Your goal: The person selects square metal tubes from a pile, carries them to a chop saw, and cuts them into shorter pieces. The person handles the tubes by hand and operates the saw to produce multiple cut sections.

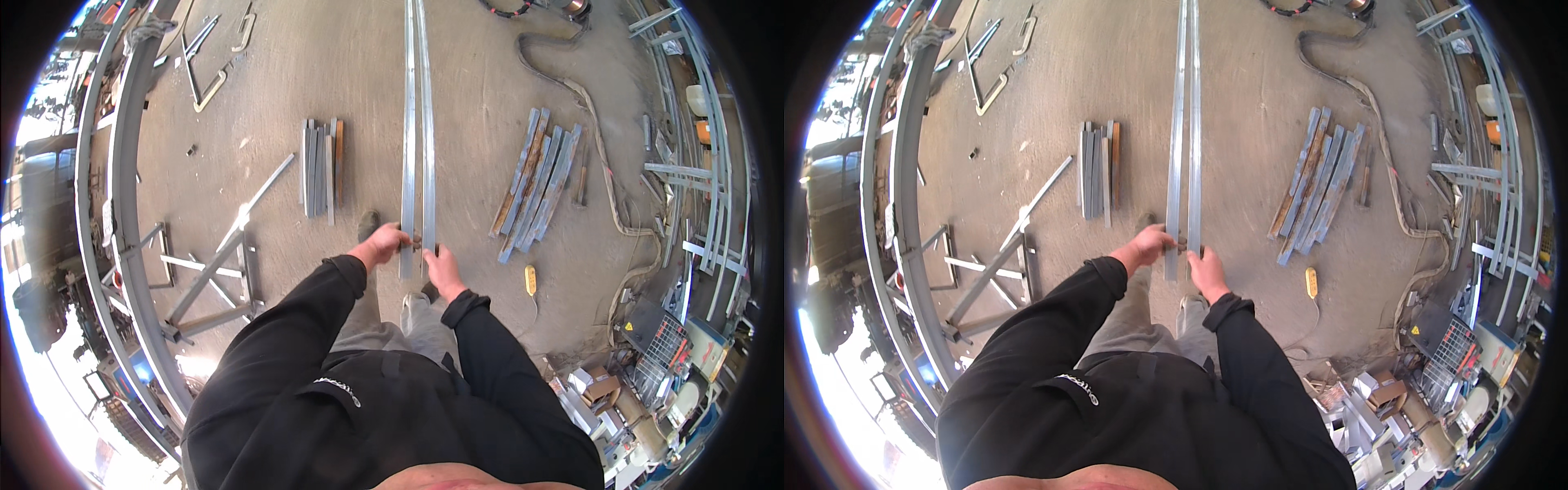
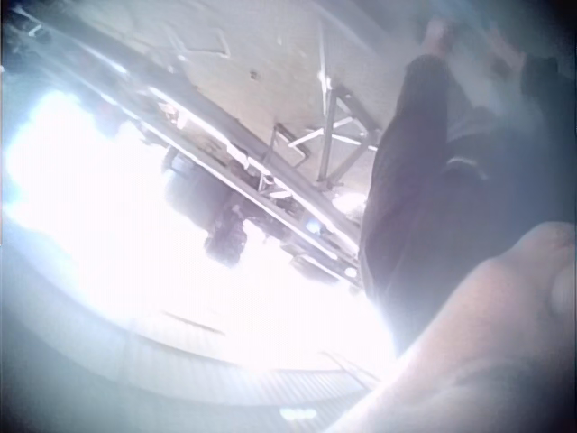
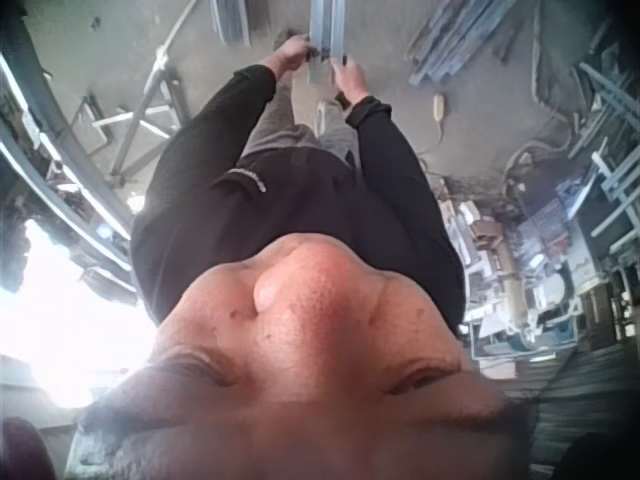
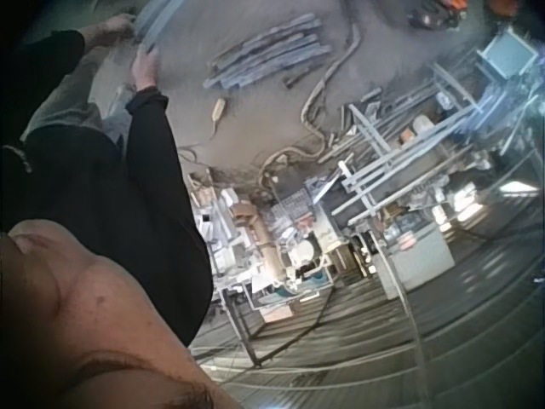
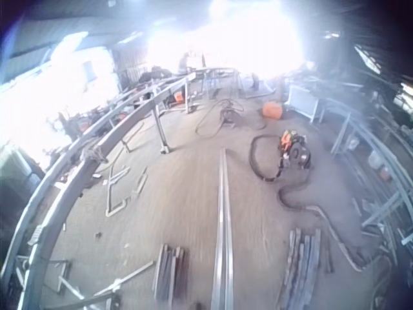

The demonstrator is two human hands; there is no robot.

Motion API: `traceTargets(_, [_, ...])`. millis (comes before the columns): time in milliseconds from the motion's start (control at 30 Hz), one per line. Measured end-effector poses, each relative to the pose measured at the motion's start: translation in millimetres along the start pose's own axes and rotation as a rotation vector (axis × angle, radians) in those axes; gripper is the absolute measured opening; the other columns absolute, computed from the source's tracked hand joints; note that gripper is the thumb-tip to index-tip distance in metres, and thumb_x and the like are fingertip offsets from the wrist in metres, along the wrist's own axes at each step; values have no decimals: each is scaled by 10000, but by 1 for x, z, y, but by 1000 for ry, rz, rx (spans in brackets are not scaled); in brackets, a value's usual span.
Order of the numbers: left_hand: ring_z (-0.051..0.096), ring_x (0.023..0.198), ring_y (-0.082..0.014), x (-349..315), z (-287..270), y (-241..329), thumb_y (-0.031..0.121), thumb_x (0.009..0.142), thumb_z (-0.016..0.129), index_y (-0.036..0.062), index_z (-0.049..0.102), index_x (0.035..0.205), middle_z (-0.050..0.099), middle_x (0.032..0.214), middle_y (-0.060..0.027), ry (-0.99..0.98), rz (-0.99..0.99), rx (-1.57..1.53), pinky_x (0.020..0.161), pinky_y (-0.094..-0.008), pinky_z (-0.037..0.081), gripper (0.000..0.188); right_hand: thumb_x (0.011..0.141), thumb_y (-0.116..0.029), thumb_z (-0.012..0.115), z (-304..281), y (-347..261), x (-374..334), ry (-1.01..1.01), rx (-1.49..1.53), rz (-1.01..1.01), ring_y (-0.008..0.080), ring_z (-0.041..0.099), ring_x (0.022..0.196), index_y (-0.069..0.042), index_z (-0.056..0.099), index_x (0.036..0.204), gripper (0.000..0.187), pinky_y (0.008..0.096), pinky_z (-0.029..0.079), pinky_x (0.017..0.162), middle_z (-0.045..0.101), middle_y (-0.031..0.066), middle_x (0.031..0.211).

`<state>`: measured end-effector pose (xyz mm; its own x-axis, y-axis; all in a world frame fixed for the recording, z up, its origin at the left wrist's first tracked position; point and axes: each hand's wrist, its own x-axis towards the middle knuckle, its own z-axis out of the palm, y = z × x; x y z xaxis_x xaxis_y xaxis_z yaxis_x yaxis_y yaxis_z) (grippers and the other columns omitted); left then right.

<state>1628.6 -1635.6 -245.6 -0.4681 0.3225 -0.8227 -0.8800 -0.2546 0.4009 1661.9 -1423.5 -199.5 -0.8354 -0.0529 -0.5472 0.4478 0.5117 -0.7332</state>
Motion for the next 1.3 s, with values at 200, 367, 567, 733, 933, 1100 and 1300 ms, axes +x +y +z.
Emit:
traceTargets(200, [768, 1071, -282, 1, -36, -19, -33, 943, 695, -64, 607, 1354, 763, 1191, -180, 145, 24, 128, 859, -425, 614, 421, 948, -288, 764, -45, 68, 31, -53, -107, 27, 344, 765, 967, 73, 726, 1160, 420, 431, 576, 852, 785, 236, 1050])
traceTargets(367, [765, 1035, -300, 6, -79, -47, 144, 823, 841, -56, 701, 1250, 782, 1122, -172, 474, 74, 648, 943, -417, 583, 492, 891, -327, 820, -75, 129, 57, -8, -251, 121, 412, 759, 959, 53, 714, 1105, 448, 476, 582, 842, 772, 257, 991])
traceTargets(567, [716, 1180, -404, 43, -132, -88, 272, 838, 817, -20, 681, 1278, 749, 1211, -250, 695, -47, 934, 1005, -464, 574, 545, 897, -305, 813, -68, 188, 85, 84, -602, 238, 481, 716, 1082, 40, 656, 1152, 457, 539, 568, 928, 748, 286, 1093])
traceTargets(733, [694, 1222, -427, 91, -174, -124, 288, 884, 764, -22, 622, 1300, 728, 1253, -273, 770, -172, 1118, 1041, -490, 566, 538, 900, -264, 811, -45, 237, 116, 113, -788, 299, 465, 692, 1161, 27, 589, 1239, 499, 545, 560, 979, 713, 278, 1210])
traceTargets(933, [693, 1213, -445, 152, -225, -171, 227, 917, 702, -17, 581, 1276, 713, 1253, -290, 855, -209, 1100, 1036, -501, 567, 451, 893, -236, 814, -23, 325, 168, 174, -849, 316, 447, 703, 1142, -7, 581, 1234, 472, 534, 572, 971, 713, 248, 1199])
traceTargets(1100, [677, 1217, -456, 193, -270, -207, 178, 909, 683, -6, 580, 1259, 676, 1290, -273, 962, -147, 1126, 1032, -517, 561, 408, 898, -208, 794, -18, 382, 203, 208, -861, 412, 446, 709, 1136, -14, 598, 1236, 437, 535, 574, 973, 720, 242, 1192])
traceTargets(1300, [682, 1230, -428, 229, -312, -226, 267, 920, 746, -1, 590, 1280, 680, 1314, -270, 999, -195, 1136, 1039, -497, 567, 475, 913, -153, 714, -27, 438, 248, 221, -1044, 451, 428, 735, 1104, -11, 698, 1177, 300, 523, 598, 939, 747, 235, 1151])
